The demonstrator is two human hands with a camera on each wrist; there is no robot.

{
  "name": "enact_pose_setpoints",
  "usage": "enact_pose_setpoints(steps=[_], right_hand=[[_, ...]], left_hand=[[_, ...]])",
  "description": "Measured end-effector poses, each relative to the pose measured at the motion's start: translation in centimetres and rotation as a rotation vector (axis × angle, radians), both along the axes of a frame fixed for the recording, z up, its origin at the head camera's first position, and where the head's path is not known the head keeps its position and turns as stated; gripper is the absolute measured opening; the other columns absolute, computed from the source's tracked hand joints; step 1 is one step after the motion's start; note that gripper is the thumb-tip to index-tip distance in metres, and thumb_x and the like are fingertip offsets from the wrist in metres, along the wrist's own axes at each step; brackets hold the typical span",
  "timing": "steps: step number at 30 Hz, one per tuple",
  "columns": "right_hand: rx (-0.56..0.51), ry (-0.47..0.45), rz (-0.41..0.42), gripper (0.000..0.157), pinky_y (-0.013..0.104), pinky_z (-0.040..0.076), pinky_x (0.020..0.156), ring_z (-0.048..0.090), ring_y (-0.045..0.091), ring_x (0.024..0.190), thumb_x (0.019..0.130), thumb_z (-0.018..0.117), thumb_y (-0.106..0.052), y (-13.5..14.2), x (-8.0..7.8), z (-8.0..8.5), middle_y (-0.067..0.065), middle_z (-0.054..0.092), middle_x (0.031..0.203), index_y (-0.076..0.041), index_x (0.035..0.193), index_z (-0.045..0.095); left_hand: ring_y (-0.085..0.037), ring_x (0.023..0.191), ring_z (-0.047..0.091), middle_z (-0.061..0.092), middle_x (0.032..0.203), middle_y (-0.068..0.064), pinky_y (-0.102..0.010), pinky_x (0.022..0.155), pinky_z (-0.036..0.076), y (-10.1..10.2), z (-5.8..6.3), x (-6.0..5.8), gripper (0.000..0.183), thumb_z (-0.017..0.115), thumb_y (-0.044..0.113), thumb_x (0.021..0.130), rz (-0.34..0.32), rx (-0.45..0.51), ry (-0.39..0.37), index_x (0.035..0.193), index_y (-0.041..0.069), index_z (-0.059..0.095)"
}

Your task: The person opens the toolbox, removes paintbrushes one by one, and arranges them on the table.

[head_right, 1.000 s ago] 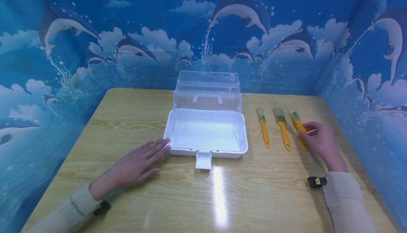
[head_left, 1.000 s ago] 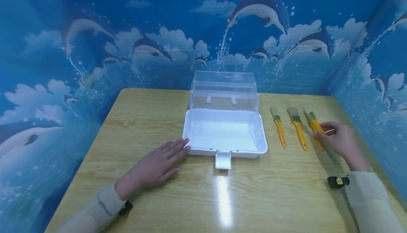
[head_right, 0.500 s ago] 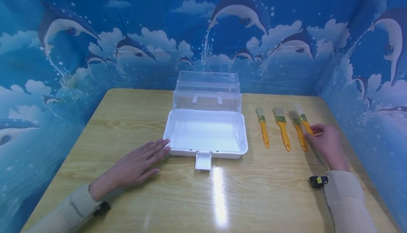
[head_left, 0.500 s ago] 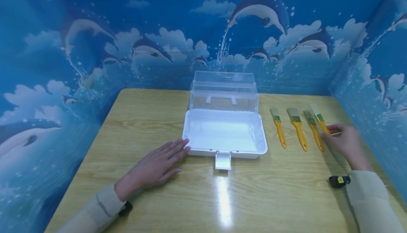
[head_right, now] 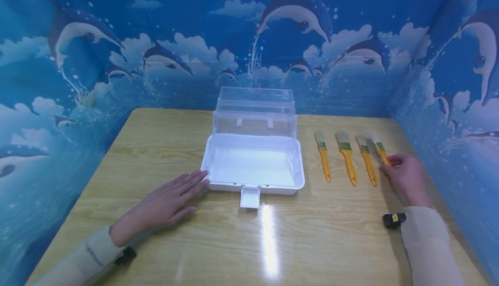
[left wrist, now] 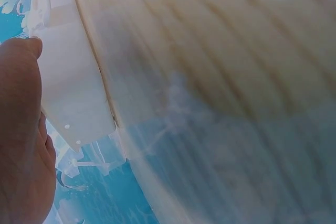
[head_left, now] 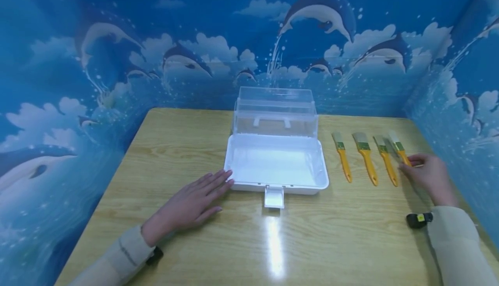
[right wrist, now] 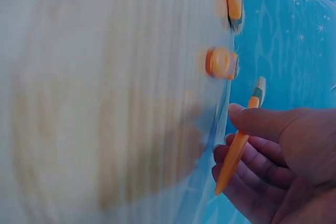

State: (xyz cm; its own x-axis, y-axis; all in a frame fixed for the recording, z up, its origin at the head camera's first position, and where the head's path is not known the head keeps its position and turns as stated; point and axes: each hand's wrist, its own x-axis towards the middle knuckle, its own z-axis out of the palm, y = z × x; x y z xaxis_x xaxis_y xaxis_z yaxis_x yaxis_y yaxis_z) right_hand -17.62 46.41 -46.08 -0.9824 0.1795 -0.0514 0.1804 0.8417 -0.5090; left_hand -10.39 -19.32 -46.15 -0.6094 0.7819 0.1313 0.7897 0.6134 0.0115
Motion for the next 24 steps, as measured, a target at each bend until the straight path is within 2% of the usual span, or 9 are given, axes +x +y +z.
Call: enact_pose_setpoints(steps=[8,11,19,24], right_hand=[[0.025,-0.06,-0.034,0.055,0.041,0.057,0.058,0.063,0.048,0.093,0.099,0.066,-0.031,0.65,-0.28,0.19,0.041,0.059,0.117,0.016,0.125,0.057],[0.038,-0.057,-0.037,0.053,0.044,0.057,0.058,0.064,0.046,0.089,0.098,0.067,-0.029,0.79,-0.34,0.17,0.041,0.061,0.113,0.017,0.123,0.057],[0.067,-0.074,-0.057,0.049,0.042,0.056,0.056,0.065,0.045,0.087,0.096,0.069,-0.026,0.51,-0.5,0.27,0.04,0.063,0.109,0.017,0.118,0.059],[0.081,-0.117,-0.062,0.052,0.042,0.055,0.058,0.064,0.045,0.088,0.098,0.067,-0.029,0.32,-0.62,0.59,0.039,0.062,0.109,0.017,0.119,0.058]], left_hand=[[-0.021,0.158,0.01,0.005,0.173,-0.004,-0.031,0.13,0.002,-0.01,0.09,0.02,0.073,0.048,0.042,0.107,0.011,-0.013,-0.018,0.164,0.015,0.013],[-0.021,0.158,0.009,0.004,0.173,-0.004,-0.031,0.13,0.002,-0.07,0.0,-0.04,0.073,0.047,0.042,0.107,0.008,-0.017,-0.014,0.165,0.015,0.012],[-0.023,0.158,0.012,0.007,0.172,-0.006,-0.039,0.129,0.015,-0.06,-0.05,-0.07,0.075,0.051,0.041,0.105,-0.001,-0.005,-0.01,0.164,0.014,0.014],[-0.021,0.158,0.009,0.005,0.172,-0.004,-0.041,0.129,0.018,-0.05,0.05,-0.01,0.074,0.05,0.041,0.106,0.012,-0.015,-0.028,0.164,0.015,0.012]])
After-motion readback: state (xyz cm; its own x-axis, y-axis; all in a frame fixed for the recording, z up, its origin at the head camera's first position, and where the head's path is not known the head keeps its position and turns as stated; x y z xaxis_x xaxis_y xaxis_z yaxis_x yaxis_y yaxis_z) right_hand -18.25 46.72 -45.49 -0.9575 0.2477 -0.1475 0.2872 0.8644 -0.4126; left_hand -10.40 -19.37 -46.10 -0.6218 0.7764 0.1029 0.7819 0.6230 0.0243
